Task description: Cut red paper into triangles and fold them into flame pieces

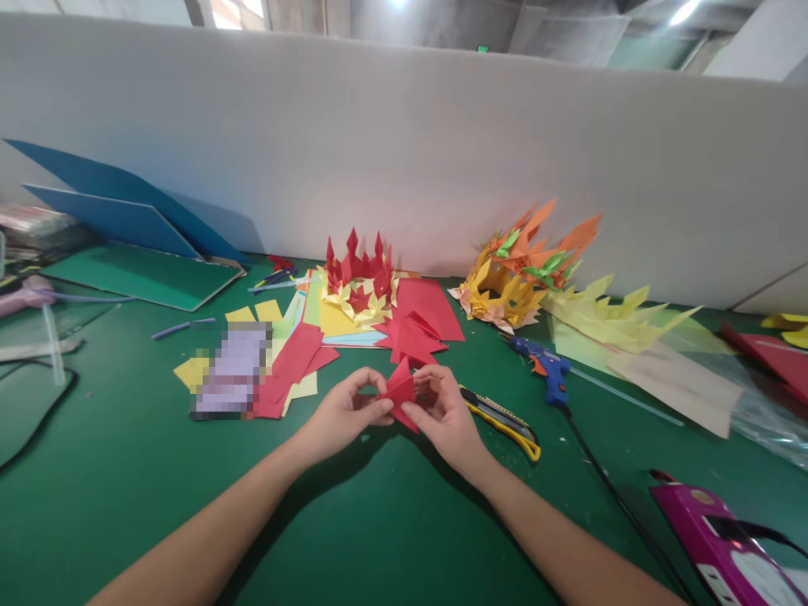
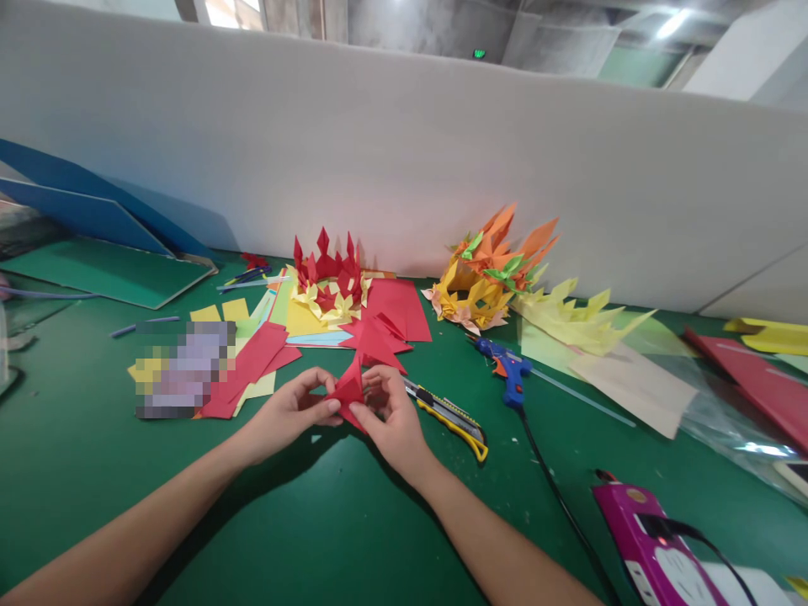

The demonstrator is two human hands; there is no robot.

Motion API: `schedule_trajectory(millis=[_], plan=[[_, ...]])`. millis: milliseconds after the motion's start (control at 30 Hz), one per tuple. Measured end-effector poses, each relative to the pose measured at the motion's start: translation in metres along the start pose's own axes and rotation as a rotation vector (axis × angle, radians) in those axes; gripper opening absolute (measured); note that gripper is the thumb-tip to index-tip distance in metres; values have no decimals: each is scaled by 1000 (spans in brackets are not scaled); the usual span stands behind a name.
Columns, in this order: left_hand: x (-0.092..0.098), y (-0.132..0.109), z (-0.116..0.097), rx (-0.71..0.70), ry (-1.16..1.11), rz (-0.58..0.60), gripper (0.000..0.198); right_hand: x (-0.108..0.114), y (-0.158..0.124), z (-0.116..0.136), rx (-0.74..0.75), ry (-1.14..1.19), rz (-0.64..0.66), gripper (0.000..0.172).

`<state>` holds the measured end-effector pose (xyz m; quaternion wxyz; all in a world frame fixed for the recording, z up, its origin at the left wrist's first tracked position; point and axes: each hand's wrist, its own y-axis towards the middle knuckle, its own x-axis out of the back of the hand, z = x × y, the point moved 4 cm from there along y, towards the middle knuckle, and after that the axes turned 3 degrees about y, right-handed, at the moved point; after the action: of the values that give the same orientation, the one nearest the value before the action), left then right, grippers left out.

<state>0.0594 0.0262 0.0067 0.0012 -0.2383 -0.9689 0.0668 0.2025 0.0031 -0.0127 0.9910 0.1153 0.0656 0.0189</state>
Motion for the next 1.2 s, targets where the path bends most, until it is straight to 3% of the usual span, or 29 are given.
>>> schedule_trajectory(millis=[133,267,600,900,1200], plan=[[5,1,-5,-104,182,-95,22,-1,-2,5,54,-167,12,14],[10,1,-9,-170,307,-194,17,-1,-2,8,73,-227,-3,9],[8,0,-8,-193,393,-151,14,3,0,9,108,-285,-66,14],[2,-3,-12,-253,270,-180,10,-9,-4,12,143,-356,47,15],[2,-2,-7,-117,100,-176,18,-12,-5,15,166,-358,66,17]])
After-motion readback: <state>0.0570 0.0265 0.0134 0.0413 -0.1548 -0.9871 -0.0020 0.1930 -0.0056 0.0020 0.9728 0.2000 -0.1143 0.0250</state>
